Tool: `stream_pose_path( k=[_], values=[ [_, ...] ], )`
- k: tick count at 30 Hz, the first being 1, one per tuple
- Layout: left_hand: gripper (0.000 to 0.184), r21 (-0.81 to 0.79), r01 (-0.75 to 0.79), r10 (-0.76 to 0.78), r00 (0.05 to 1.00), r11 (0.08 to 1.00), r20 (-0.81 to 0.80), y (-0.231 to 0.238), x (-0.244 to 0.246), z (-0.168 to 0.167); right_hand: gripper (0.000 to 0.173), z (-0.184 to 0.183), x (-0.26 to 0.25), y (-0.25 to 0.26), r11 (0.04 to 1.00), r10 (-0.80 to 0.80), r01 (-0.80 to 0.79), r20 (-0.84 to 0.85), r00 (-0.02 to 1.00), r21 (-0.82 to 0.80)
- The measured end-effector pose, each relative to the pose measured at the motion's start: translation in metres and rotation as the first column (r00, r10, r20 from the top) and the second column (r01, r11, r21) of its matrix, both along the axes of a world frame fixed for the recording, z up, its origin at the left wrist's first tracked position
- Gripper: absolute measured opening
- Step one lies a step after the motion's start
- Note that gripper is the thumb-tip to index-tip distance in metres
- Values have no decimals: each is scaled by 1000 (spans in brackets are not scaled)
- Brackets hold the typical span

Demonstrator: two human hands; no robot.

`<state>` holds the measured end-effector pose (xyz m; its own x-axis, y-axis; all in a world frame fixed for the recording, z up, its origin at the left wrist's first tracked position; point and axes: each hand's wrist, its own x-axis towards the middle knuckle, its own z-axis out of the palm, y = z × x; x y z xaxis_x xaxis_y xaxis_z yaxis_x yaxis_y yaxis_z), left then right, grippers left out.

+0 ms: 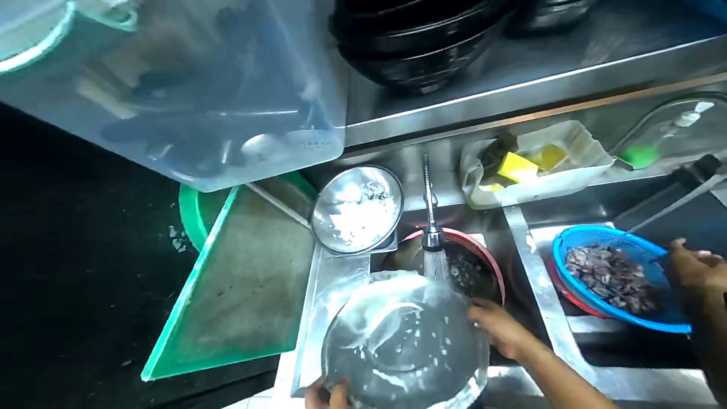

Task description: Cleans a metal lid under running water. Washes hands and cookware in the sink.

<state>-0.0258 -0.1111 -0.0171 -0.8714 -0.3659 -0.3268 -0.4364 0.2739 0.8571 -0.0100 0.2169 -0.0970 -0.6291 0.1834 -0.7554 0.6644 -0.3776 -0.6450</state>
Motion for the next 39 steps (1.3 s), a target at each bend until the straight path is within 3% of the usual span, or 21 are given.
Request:
stream_pose_path(
  k=[4, 11, 16, 24, 26, 29, 32, 34, 36, 39],
  values=[
    [48, 134, 26, -63, 958, 991, 280, 48, -31, 26, 27, 32, 11, 45, 968, -213, 227, 124, 969, -110],
    [39, 273, 5, -119, 907, 962, 404, 62, -41, 7, 32, 58, 4, 71, 972, -219, 224, 62, 974, -76],
    [41, 332, 83, -244, 844, 939, 478, 36, -24, -29, 22, 107, 3, 60, 989, -83, 91, -72, 994, 119],
    [51, 414, 379, -558, 633, 828, 536, 88, -52, -85, 61, 171, 47, 32, 842, -27, 102, -148, 989, 530],
    [50, 441, 430, -609, 650, 788, 454, 110, -66, -105, 70, 170, 64, 24, 781, 12, 117, -202, 979, 613],
    [56, 524, 380, -598, 723, 762, 346, 147, -87, -131, 81, 149, 90, 12, 696, 70, 145, -268, 961, 703],
    [53, 587, 331, -555, 793, 739, 252, 184, -117, -141, 82, 122, 111, 8, 666, 45, 135, -221, 974, 733],
    [45, 596, 366, -552, 819, 715, 159, 202, -136, -143, 69, 106, 117, 7, 732, -126, 202, -163, 979, 651],
    [42, 612, 414, -570, 819, 674, 73, 216, -153, -141, 45, 87, 115, 7, 778, -379, 405, -156, 912, 480],
    [31, 652, 467, -568, 820, 597, -67, 229, -170, -129, 40, 48, 113, 8, 683, -642, 685, -237, 729, 256]
  ],
)
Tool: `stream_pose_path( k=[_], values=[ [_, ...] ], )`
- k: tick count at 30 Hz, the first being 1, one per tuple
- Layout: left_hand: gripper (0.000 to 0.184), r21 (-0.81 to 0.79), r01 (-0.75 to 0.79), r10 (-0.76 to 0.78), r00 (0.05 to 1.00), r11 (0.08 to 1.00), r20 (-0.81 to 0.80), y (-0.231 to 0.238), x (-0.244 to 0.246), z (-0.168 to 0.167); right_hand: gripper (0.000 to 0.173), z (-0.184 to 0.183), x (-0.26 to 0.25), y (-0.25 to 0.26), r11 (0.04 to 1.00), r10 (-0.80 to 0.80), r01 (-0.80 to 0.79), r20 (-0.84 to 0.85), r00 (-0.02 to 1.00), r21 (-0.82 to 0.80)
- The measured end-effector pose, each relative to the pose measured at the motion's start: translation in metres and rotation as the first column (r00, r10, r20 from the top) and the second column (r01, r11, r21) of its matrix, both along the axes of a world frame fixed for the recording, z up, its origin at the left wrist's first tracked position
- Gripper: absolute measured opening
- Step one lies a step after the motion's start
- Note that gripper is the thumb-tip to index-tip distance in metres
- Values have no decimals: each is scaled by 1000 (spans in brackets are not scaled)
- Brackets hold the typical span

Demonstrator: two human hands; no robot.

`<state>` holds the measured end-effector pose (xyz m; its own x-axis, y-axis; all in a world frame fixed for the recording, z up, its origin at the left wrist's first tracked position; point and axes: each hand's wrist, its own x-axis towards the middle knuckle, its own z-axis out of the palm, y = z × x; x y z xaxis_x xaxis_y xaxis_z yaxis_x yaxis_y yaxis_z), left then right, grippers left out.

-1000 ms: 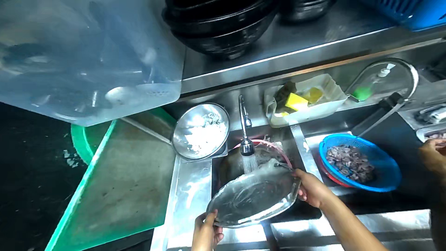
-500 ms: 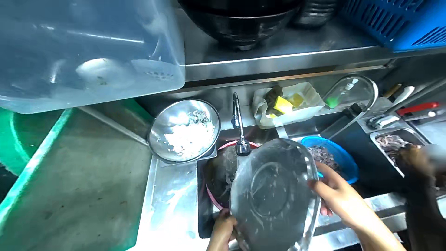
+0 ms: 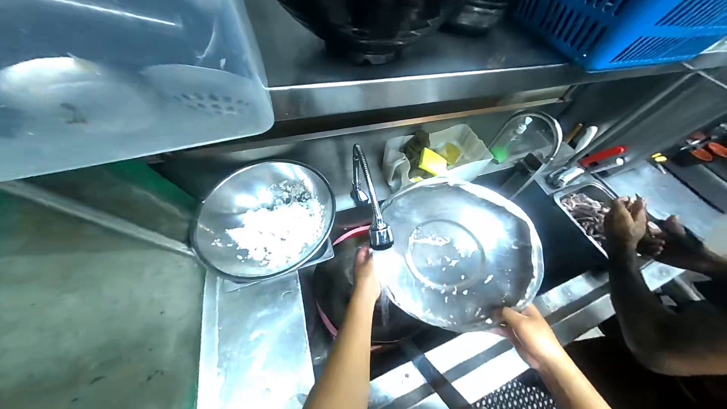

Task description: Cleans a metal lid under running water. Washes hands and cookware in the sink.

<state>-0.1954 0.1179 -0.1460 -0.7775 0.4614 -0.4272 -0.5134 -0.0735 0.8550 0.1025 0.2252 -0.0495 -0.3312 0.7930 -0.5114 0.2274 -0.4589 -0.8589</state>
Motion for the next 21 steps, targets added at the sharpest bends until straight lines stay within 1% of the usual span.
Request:
stream_pose_path(
  k=[1, 2, 4, 6, 8, 10, 12, 14, 15, 17, 18, 19, 20, 21],
  values=[
    [30, 13, 21, -20, 999, 1000, -42, 1, -4, 3, 41, -12, -2, -1, 998, -66, 65, -65, 996, -18],
    [31, -9, 48, -49, 995, 999, -84, 1, -5, 6, 42, -23, -5, -2, 993, -114, 111, -117, 987, -34],
    [35, -131, 111, -130, 981, 985, -144, -5, -1, 10, 45, -38, -14, -6, 981, -187, 174, -193, 963, -83],
    [37, -226, 145, -179, 974, 963, -139, -16, 7, 8, 47, -50, -24, -7, 964, -247, 212, -245, 937, -162],
    [43, -256, 135, -163, 983, 957, -90, -28, 8, 10, 51, -67, -31, -5, 945, -282, 215, -280, 918, -248],
    [50, -277, 116, -136, 989, 954, -55, -41, 6, 16, 54, -86, -37, -6, 925, -286, 176, -309, 907, -338],
    [52, -351, 102, -139, 987, 931, -84, -53, 1, 26, 57, -99, -46, -10, 897, -291, 144, -313, 904, -417],
    [54, -425, 98, -167, 977, 900, -130, -64, -6, 38, 55, -108, -57, -14, 872, -277, 105, -306, 911, -478],
    [55, -443, 94, -179, 972, 891, -155, -71, -9, 44, 52, -112, -62, -16, 863, -259, 79, -303, 917, -499],
    [55, -440, 71, -175, 964, 895, -199, -83, -11, 59, 42, -122, -73, -19, 850, -215, 33, -290, 933, -525],
    [56, -427, 59, -164, 963, 902, -213, -87, -9, 67, 40, -127, -78, -20, 848, -177, 7, -271, 946, -530],
    [57, -411, 50, -153, 963, 910, -222, -91, -6, 76, 44, -129, -84, -21, 848, -119, -26, -238, 964, -529],
    [57, -395, 32, -135, 962, 918, -236, -94, -3, 85, 52, -131, -90, -23, 846, -45, -65, -192, 980, -529],
    [53, -378, 13, -118, 959, 926, -256, -96, 1, 92, 56, -132, -97, -24, 839, 27, -98, -138, 990, -535]
  ],
)
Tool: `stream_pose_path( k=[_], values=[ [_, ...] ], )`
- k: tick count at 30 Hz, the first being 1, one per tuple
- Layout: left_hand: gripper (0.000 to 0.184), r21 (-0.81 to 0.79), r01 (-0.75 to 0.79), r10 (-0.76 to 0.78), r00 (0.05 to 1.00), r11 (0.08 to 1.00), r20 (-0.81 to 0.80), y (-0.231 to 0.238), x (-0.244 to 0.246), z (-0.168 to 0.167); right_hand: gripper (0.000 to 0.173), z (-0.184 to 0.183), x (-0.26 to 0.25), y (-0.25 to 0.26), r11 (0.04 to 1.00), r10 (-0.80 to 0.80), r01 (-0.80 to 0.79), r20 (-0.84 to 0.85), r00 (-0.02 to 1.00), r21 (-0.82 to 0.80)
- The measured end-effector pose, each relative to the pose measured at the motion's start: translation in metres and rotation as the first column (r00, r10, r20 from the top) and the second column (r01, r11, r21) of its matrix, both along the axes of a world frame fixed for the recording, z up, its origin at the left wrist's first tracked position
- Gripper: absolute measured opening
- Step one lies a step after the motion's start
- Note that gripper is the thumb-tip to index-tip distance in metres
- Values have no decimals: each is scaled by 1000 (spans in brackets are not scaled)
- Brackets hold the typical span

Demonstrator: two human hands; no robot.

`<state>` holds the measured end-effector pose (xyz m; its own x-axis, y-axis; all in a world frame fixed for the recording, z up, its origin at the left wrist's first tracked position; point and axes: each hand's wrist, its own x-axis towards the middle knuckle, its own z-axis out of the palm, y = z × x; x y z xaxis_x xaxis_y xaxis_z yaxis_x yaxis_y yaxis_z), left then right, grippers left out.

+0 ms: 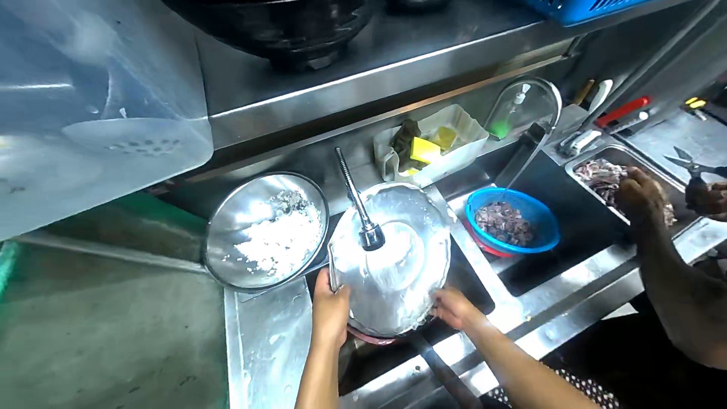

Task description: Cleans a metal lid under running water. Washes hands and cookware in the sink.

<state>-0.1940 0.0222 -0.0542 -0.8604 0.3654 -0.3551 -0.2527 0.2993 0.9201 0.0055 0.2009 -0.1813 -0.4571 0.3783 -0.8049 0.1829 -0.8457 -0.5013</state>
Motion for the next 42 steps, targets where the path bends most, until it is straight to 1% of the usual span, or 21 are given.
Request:
stream_pose_path(
  k=[3, 4, 6, 8, 11, 13, 16, 18, 21, 26, 31, 33, 36, 38, 40, 42],
  values=[
    [37, 48, -16, 19, 998, 999, -67, -3, 13, 17, 53, -5, -17, -5, 983, 179, -173, 113, 977, -57],
    [35, 51, -8, 13, 996, 999, -89, -3, 16, 22, 51, -5, -21, -6, 973, 225, -216, 136, 965, -74],
    [37, 19, 29, -26, 992, 999, -124, -2, 22, 31, 47, -4, -25, -8, 949, 315, -304, 180, 932, -86],
    [43, -52, 73, -80, 985, 996, -152, 3, 26, 41, 45, 1, -19, -10, 915, 403, -395, 214, 890, -81],
    [46, -152, 96, -121, 979, 984, -161, 12, 29, 54, 42, 25, 6, -8, 881, 468, -471, 237, 852, -44],
    [43, -135, 77, -94, 987, 988, -130, 14, 31, 61, 36, 50, 30, -2, 901, 422, -434, 248, 872, -8],
    [40, -42, 49, -49, 999, 998, -7, 15, 38, 57, 28, 73, 64, 12, 968, 241, -249, 203, 949, 15],
    [41, 14, 38, -39, 996, 999, 79, 22, 43, 48, 29, 76, 73, 21, 989, 133, -143, 199, 971, 37],
    [41, 66, 28, -38, 986, 997, 161, 40, 39, 28, 30, 68, 68, 30, 994, 68, -86, 251, 966, 63],
    [38, 95, 34, -57, 967, 995, 248, 54, 22, 3, 35, 44, 68, 25, 999, 43, -47, 241, 970, 10],
    [39, 106, 49, -75, 962, 993, 263, 42, 23, -2, 35, 30, 71, 12, 999, 37, -29, 217, 975, -42],
    [38, 104, 32, -58, 965, 994, 255, 35, 25, 1, 37, 31, 67, 12, 997, 74, -72, 244, 967, -19],
    [38, 106, -24, -7, 959, 994, 282, 26, 32, 11, 35, 49, 68, 13, 988, 111, -139, 303, 946, 73],
    [40, 94, -74, 38, 940, 993, 339, 17, 39, 17, 32, 73, 76, 15, 984, 77, -119, 288, 954, 134],
    [36, 83, -123, 79, 911, 989, 406, 3, 48, 21, 30, 96, 84, 19, 977, 49, -103, 271, 961, 189],
    [34, 84, -157, 102, 883, 984, 459, -14, 59, 23, 32, 110, 84, 22, 961, 61, -131, 276, 959, 244]
  ],
)
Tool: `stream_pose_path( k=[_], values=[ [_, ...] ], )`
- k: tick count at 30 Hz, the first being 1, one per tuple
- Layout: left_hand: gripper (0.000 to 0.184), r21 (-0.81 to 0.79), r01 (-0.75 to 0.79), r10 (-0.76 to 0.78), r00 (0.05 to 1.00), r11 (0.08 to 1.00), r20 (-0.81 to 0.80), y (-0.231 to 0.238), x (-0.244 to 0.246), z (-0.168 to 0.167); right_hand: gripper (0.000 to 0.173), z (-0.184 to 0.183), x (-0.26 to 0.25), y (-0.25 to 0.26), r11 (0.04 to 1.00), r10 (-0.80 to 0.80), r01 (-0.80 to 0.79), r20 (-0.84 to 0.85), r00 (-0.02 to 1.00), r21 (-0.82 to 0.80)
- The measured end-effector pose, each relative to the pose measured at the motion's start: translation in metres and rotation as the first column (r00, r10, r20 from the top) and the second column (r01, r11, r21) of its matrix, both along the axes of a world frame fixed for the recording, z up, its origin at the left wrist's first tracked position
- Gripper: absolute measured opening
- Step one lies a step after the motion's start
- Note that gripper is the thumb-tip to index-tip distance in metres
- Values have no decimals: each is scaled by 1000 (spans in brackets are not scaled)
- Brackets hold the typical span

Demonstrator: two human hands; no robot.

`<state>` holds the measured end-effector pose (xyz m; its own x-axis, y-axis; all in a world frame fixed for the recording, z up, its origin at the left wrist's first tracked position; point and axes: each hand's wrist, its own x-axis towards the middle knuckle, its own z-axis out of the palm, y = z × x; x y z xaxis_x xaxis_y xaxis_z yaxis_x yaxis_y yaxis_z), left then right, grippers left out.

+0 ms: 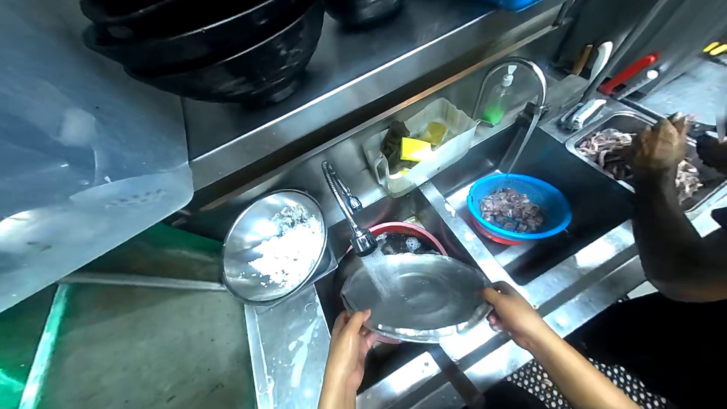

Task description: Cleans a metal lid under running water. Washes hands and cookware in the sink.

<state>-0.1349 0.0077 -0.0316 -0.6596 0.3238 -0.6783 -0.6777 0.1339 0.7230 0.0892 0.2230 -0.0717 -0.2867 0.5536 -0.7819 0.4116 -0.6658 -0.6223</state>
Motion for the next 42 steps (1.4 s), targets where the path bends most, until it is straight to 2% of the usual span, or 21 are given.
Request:
stream_pose_path(
  k=[3, 5, 9, 10, 12, 14, 16, 18, 21, 25, 29, 35, 38, 42],
  values=[
    [33, 14, -73, 72, 995, 997, 65, -28, 9, -1, 44, 10, -18, 3, 990, 121, -120, -11, 993, 70],
    [24, -3, -134, 133, 987, 991, 91, -37, 7, -1, 48, 19, -33, 3, 975, 184, -178, -35, 982, 133],
    [31, -153, -237, 243, 970, 959, 19, -16, 0, -10, 46, 23, -44, -1, 958, 204, -197, -13, 979, 208],
    [36, -176, -224, 233, 972, 959, 32, -9, -2, -19, 45, 16, -45, 0, 959, 201, -200, 17, 980, 202],
    [43, -172, -174, 202, 966, 970, 160, -4, 0, -39, 39, -1, -43, 5, 965, 215, -226, 91, 972, 133],
    [34, -177, -164, 210, 935, 970, 286, -5, 7, -49, 27, -7, -41, 12, 976, 211, -216, 126, 969, 25],
    [30, -177, -162, 215, 917, 971, 335, -9, 15, -50, 25, -4, -37, 15, 979, 204, -203, 117, 972, -22],
    [39, -185, -165, 212, 937, 969, 279, -15, 25, -45, 29, -4, -24, 10, 976, 215, -216, 75, 974, 13],
    [67, -175, -122, 149, 978, 977, 147, -15, 37, -22, 38, -10, -5, 8, 970, 239, -240, 42, 970, 37],
    [87, -153, 2, 0, 1000, 988, 13, -16, 53, 18, 43, -33, 19, 4, 963, 266, -261, 82, 961, -69],
    [93, -141, 39, -64, 982, 989, -175, -22, 69, 42, 43, -47, 21, -5, 943, 302, -292, 41, 952, -157],
    [97, -166, -9, -74, 872, 986, -483, -45, 80, 56, 43, -57, -19, -10, 887, 454, -455, -39, 890, -75],
    [94, -173, -25, -76, 832, 985, -549, -54, 79, 51, 54, -61, -42, -7, 933, 337, -352, -169, 926, -72],
    [89, -222, -48, -73, 860, 974, -506, -56, 78, 28, 63, -76, -64, 8, 970, 218, -237, -253, 943, -46]
  ],
)
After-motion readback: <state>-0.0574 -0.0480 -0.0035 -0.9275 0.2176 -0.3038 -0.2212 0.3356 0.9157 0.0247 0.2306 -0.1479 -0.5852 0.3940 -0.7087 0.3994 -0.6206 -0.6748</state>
